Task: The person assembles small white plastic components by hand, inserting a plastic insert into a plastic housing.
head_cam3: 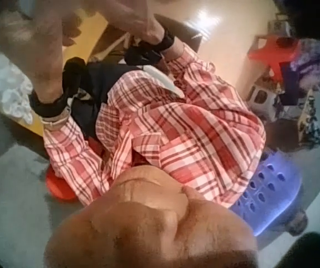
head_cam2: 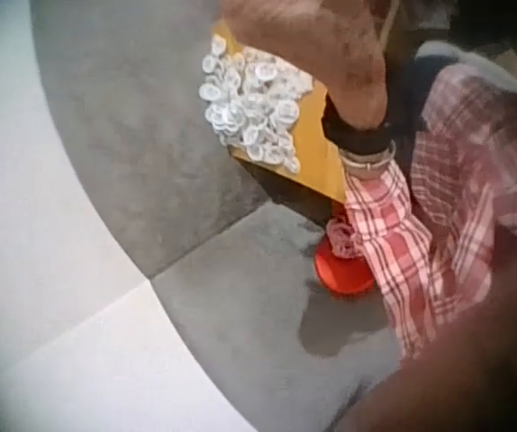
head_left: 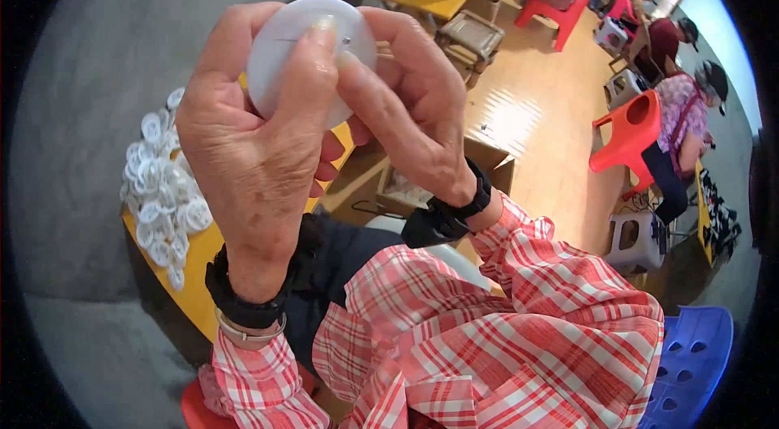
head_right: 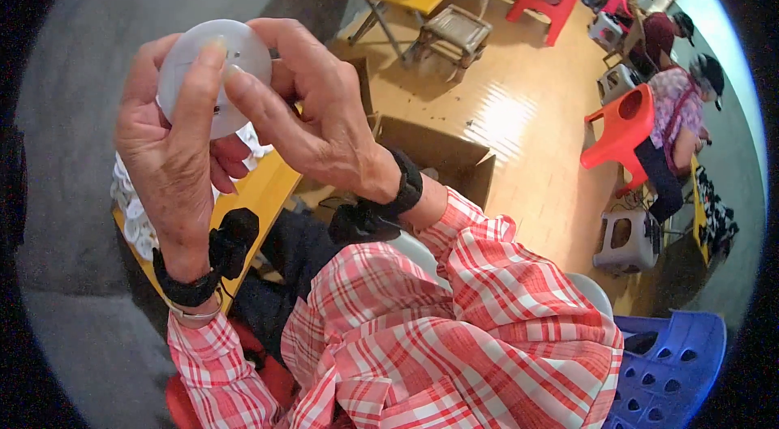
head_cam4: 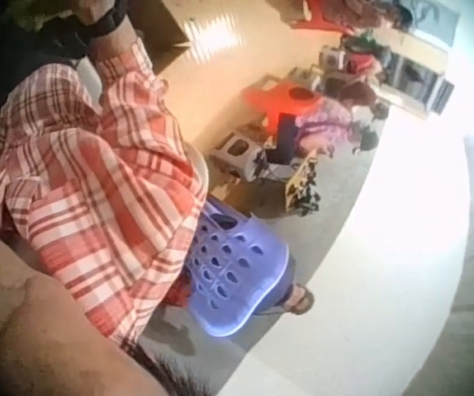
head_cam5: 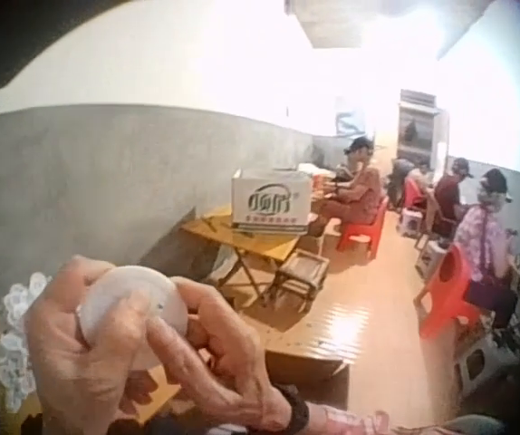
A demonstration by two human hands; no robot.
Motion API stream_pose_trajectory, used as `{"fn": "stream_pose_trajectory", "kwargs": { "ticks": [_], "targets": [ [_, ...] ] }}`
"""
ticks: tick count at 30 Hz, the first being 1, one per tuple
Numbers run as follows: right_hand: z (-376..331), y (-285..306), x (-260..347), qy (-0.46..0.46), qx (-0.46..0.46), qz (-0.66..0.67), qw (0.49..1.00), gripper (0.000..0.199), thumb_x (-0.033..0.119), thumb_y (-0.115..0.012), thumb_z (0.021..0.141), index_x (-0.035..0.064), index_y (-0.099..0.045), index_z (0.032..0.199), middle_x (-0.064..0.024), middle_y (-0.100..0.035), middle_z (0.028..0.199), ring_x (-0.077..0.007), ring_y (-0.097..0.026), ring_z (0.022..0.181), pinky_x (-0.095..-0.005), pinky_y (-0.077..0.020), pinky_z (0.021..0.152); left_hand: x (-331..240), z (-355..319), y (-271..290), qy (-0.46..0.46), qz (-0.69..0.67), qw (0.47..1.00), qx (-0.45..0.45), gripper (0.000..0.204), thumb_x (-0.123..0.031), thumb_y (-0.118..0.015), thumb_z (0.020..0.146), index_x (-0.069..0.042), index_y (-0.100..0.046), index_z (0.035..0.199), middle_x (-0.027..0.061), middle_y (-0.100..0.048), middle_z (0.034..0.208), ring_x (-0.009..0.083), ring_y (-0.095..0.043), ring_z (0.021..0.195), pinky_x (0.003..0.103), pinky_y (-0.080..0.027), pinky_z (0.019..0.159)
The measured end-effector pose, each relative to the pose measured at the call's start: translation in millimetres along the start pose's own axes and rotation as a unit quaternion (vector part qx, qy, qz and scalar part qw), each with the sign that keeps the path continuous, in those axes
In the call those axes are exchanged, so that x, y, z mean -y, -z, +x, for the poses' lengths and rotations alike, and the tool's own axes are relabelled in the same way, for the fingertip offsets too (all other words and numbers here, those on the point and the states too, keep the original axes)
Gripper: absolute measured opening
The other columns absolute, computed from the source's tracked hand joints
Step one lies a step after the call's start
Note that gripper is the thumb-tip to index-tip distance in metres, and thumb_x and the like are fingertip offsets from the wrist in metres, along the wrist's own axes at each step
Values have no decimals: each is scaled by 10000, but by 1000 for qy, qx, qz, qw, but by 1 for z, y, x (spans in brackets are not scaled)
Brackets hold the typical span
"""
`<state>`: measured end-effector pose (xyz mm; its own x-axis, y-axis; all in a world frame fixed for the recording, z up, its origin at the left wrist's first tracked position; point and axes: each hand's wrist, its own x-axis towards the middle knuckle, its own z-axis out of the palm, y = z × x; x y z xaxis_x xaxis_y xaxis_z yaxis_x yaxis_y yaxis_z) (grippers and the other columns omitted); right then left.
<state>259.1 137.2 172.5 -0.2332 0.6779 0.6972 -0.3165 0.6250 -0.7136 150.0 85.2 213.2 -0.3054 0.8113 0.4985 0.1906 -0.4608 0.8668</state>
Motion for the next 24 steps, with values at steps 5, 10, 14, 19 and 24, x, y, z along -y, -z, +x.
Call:
{"fn": "stream_pose_trajectory", "kwargs": {
  "ticks": [5, 10, 14, 19, 24],
  "targets": [
    [-6, 9, 19, -5, -33, -21, 999, 225, 94, -562, 883, -34, -485, 1051, -16, -546, 597, -6, -465, 511, -194, -324, 421, -14, -2, -8, -11, -19, 998, 58, 171, -229, -574, 882, -76, -556, 958, 16, -568, 595, 42, -476, 361, 161, -323, 290],
    [-18, 15, 40, 28, -61, -25, 997, 209, 59, -549, 879, -19, -477, 1059, 12, -492, 572, 3, -411, 493, -200, -289, 407, -38, -21, -18, -1, -36, 997, 67, 158, -183, -578, 876, -54, -546, 961, 26, -584, 639, 43, -484, 390, 173, -347, 320],
    [-12, 23, 58, -8, -14, 26, 1000, 217, 95, -554, 889, -18, -474, 1057, 3, -501, 560, -20, -459, 484, -200, -318, 408, -48, -21, -20, -13, -30, 997, 71, 171, -190, -575, 883, -53, -535, 977, 32, -584, 642, 49, -489, 389, 171, -336, 311],
    [-16, 23, 60, -22, 17, 54, 998, 211, 105, -556, 890, -6, -479, 1051, -7, -509, 556, -36, -480, 483, -205, -330, 410, -46, -24, -12, 10, -41, 995, 94, 186, -188, -575, 886, -47, -527, 996, 39, -590, 659, 61, -504, 394, 167, -341, 306],
    [-18, 24, 60, 41, -3, -46, 998, 209, 97, -565, 876, 0, -486, 1044, -22, -494, 536, -55, -471, 470, -238, -332, 412, -53, -27, -19, -9, -7, 998, 62, 185, -180, -573, 885, -45, -524, 1001, 38, -594, 663, 65, -518, 406, 162, -358, 316]
  ]
}}
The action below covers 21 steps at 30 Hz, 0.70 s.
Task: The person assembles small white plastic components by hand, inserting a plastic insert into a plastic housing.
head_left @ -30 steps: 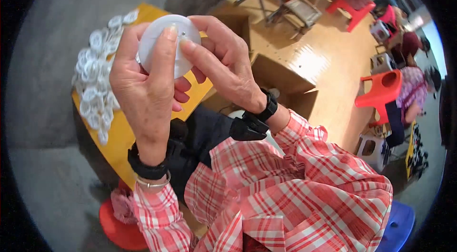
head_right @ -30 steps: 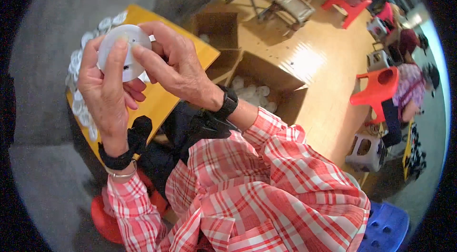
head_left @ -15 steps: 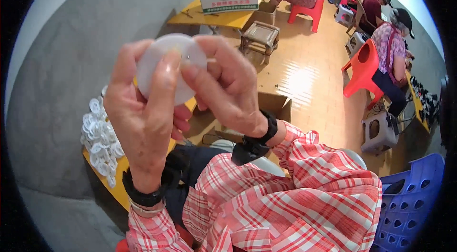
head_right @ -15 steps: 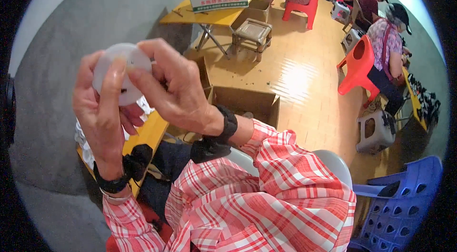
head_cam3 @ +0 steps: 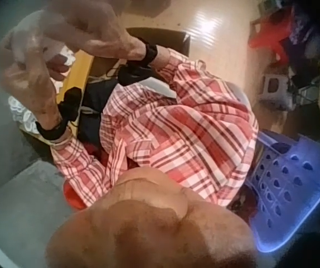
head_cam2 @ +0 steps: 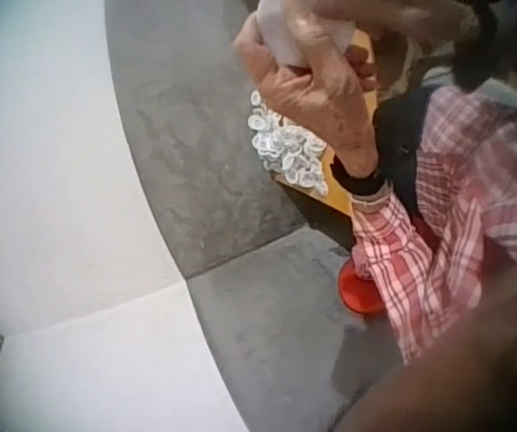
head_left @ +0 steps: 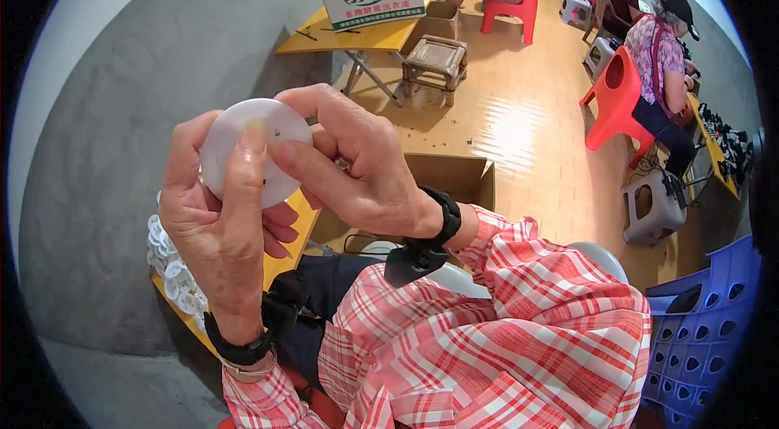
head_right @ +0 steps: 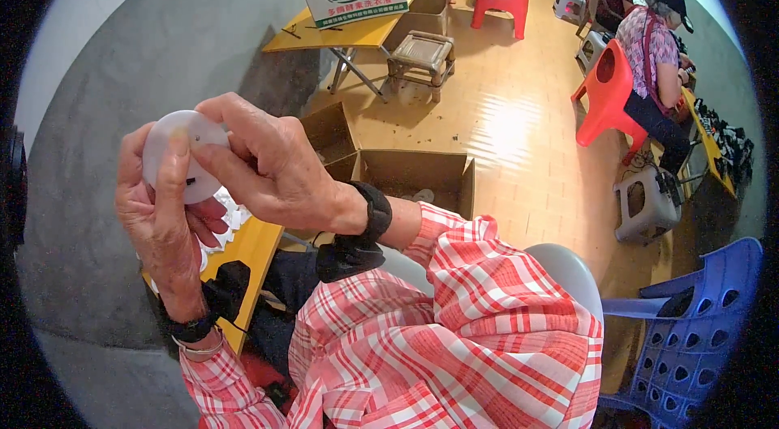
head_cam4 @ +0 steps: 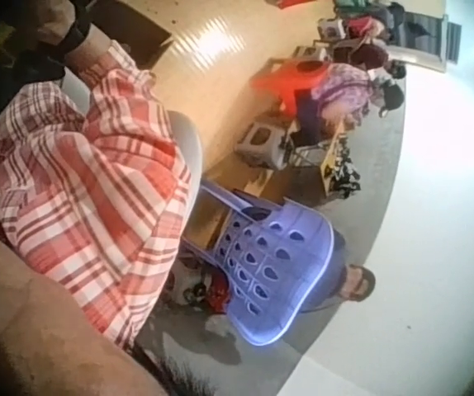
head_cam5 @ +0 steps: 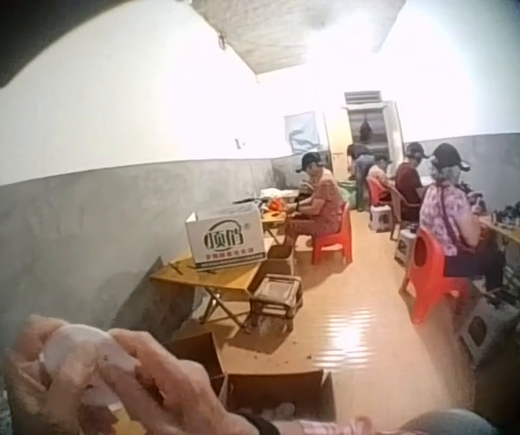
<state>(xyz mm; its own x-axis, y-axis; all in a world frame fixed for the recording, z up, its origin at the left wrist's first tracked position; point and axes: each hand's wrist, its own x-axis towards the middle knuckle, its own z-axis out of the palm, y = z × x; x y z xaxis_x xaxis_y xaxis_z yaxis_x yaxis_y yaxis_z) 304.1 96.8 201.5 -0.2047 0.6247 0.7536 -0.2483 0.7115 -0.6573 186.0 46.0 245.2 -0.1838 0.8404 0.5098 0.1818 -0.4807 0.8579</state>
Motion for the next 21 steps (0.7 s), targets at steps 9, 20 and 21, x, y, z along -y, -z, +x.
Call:
{"fn": "stream_pose_trajectory", "kwargs": {
  "ticks": [9, 20, 21],
  "targets": [
    [4, -4, -19, -61, 61, 87, 992, 213, 116, -533, 898, -11, -472, 1058, -34, -529, 573, -68, -503, 487, -244, -377, 434, 18, 2, 19, 33, 24, 999, 19, 211, -227, -549, 908, -49, -517, 1016, 43, -593, 653, 68, -517, 398, 165, -369, 316],
    [-2, -8, -34, 65, 8, -15, 998, 206, 93, -513, 905, -1, -464, 1082, -48, -563, 590, -78, -551, 514, -231, -393, 461, 23, 4, 17, 12, 57, 998, 35, 196, -208, -517, 925, -47, -505, 1036, 69, -609, 664, 82, -527, 398, 182, -392, 321],
    [-2, -6, -36, 45, 17, -15, 999, 204, 87, -514, 901, -1, -466, 1079, -49, -560, 586, -81, -551, 513, -231, -391, 460, 27, 5, 18, 28, 66, 997, 40, 211, -202, -510, 927, -46, -491, 1068, 73, -608, 662, 91, -537, 405, 186, -403, 327]
  ]
}}
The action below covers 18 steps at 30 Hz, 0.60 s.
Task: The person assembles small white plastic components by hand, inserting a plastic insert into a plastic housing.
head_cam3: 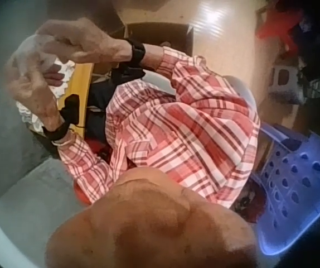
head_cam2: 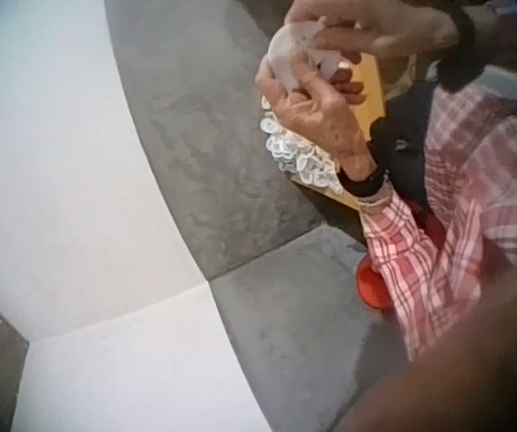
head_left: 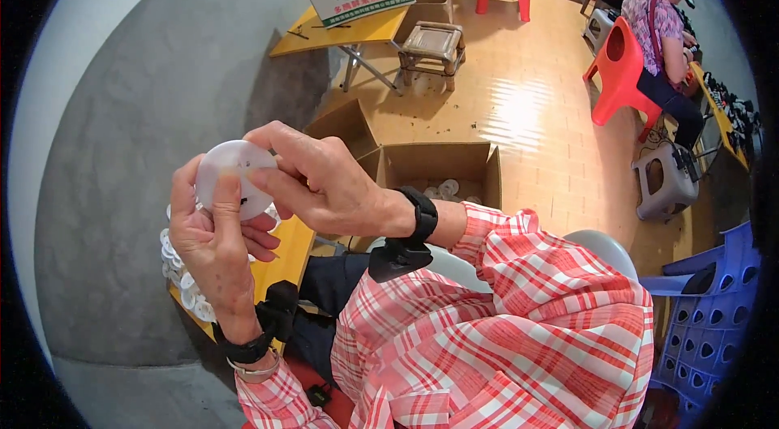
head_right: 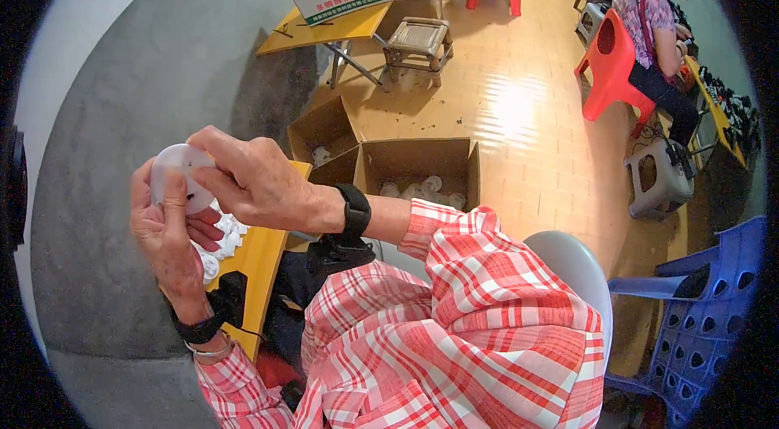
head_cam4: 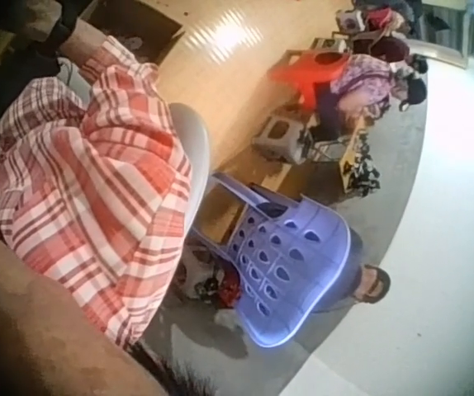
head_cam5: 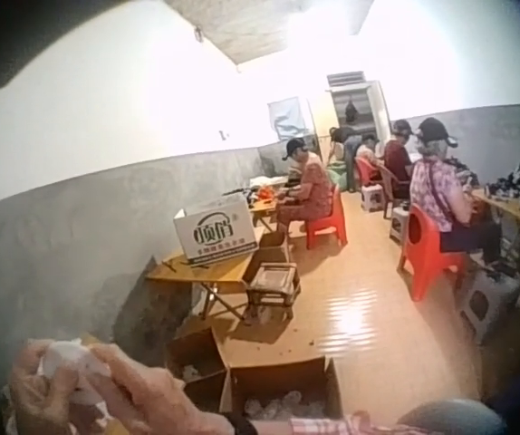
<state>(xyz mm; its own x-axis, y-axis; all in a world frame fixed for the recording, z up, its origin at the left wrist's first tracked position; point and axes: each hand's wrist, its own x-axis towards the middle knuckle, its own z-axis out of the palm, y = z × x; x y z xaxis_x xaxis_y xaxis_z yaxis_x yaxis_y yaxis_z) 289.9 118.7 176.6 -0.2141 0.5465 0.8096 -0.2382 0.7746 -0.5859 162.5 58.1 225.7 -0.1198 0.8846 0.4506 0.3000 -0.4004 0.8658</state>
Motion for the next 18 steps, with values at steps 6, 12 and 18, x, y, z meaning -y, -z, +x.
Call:
{"fn": "stream_pose_trajectory", "kwargs": {
  "ticks": [6, 12, 18],
  "targets": [
    [-8, -6, -8, -109, 59, 83, 989, 221, 88, -525, 894, -1, -470, 1088, -41, -543, 581, -69, -541, 520, -234, -382, 457, 22, -10, 18, 53, -36, 997, 42, 305, -184, -480, 936, -31, -413, 1191, 107, -622, 740, 137, -599, 486, 207, -470, 372],
    [-21, -22, -60, -190, 80, 86, 975, 263, 154, -569, 890, 5, -487, 1091, 0, -537, 685, -52, -528, 581, -232, -402, 485, 67, -4, 32, 168, -52, 983, 50, 389, -234, -471, 938, -31, -368, 1253, 154, -634, 839, 165, -627, 539, 232, -525, 454],
    [-34, 7, -106, -321, 11, 63, 945, 279, 205, -575, 893, 10, -530, 1088, -21, -582, 810, -64, -517, 624, -199, -423, 555, 148, -8, 115, 299, -40, 952, 46, 535, -433, -504, 905, -56, -417, 1275, 155, -640, 868, 144, -639, 593, 197, -516, 548]
  ]
}}
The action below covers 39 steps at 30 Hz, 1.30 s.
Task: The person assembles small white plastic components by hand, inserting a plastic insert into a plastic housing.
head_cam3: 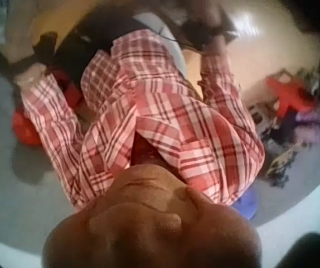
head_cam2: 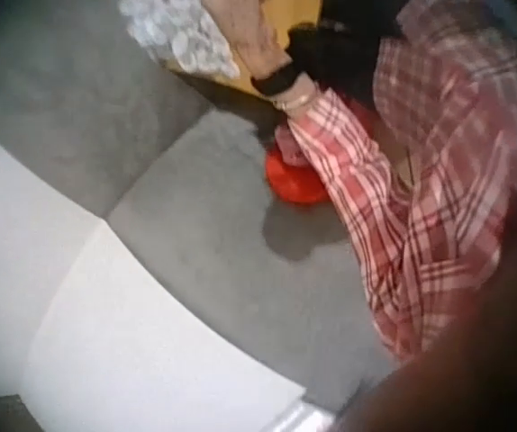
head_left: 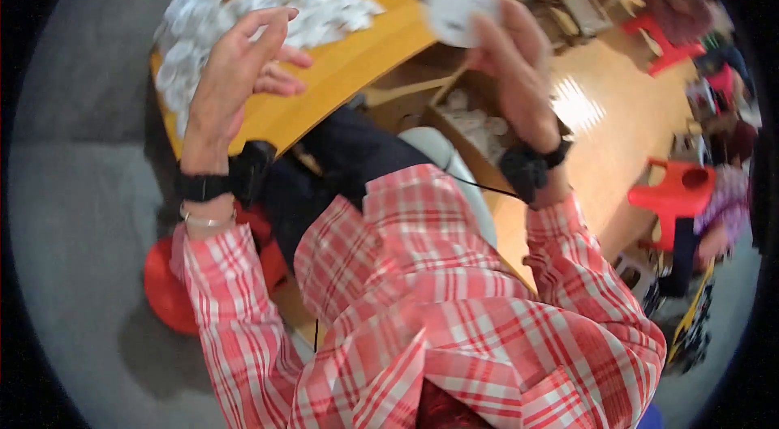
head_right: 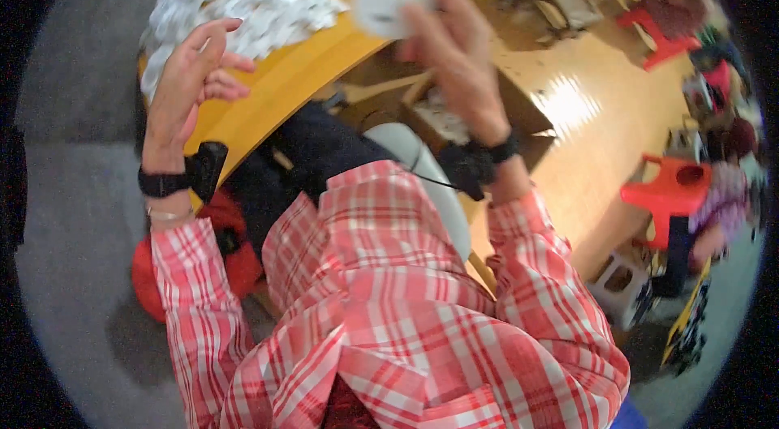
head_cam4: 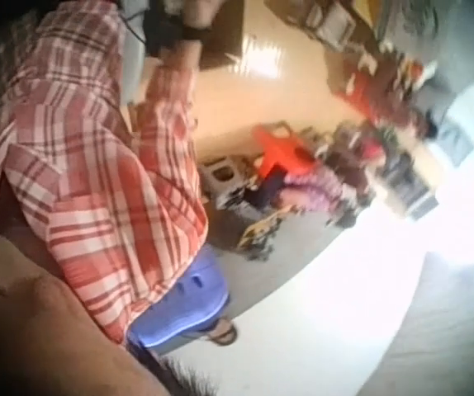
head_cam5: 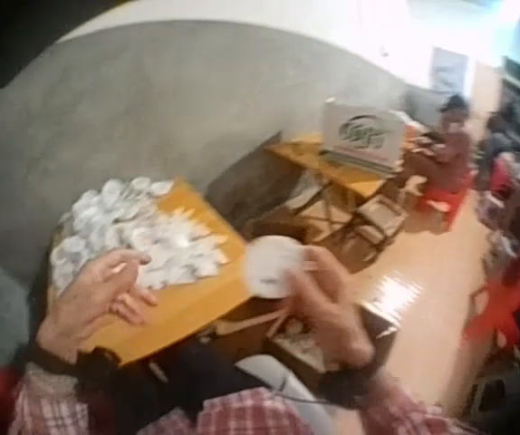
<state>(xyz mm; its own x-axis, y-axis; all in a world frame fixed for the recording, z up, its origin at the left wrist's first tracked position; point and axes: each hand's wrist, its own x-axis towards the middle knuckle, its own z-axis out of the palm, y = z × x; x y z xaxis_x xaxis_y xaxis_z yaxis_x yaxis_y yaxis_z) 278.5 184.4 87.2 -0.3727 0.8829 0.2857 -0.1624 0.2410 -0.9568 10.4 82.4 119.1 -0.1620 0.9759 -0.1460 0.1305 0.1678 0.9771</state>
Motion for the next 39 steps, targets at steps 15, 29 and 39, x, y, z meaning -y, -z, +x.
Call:
{"fn": "stream_pose_trajectory", "kwargs": {
  "ticks": [15, 29, 39],
  "targets": [
    [-130, 201, -231, -452, -78, -171, 872, 156, 189, -563, 878, 34, -577, 889, -25, -576, 594, -54, -436, 391, -189, -339, 321, 144, -19, 98, -1, 315, 852, -419, 396, -271, -689, 774, -29, -557, 1058, 114, -611, 829, 230, -586, 699, 325, -475, 647],
    [-133, 190, -238, -524, -31, -154, 837, 151, 126, -521, 880, 16, -606, 818, -28, -552, 561, -82, -444, 396, -216, -325, 352, 144, 42, 100, -51, 533, 779, -328, 776, -305, -803, 630, -71, -426, 1267, 204, -384, 1193, 381, -406, 1075, 437, -385, 909],
    [-23, 124, -170, -166, -181, -314, 917, 274, 231, -544, 911, 17, -549, 1083, -20, -583, 737, -69, -506, 648, -206, -399, 537, 153, 39, 108, -61, 461, 815, -346, 683, -240, -817, 608, -16, -501, 1171, 224, -362, 1199, 363, -416, 1076, 386, -398, 922]
  ]
}}
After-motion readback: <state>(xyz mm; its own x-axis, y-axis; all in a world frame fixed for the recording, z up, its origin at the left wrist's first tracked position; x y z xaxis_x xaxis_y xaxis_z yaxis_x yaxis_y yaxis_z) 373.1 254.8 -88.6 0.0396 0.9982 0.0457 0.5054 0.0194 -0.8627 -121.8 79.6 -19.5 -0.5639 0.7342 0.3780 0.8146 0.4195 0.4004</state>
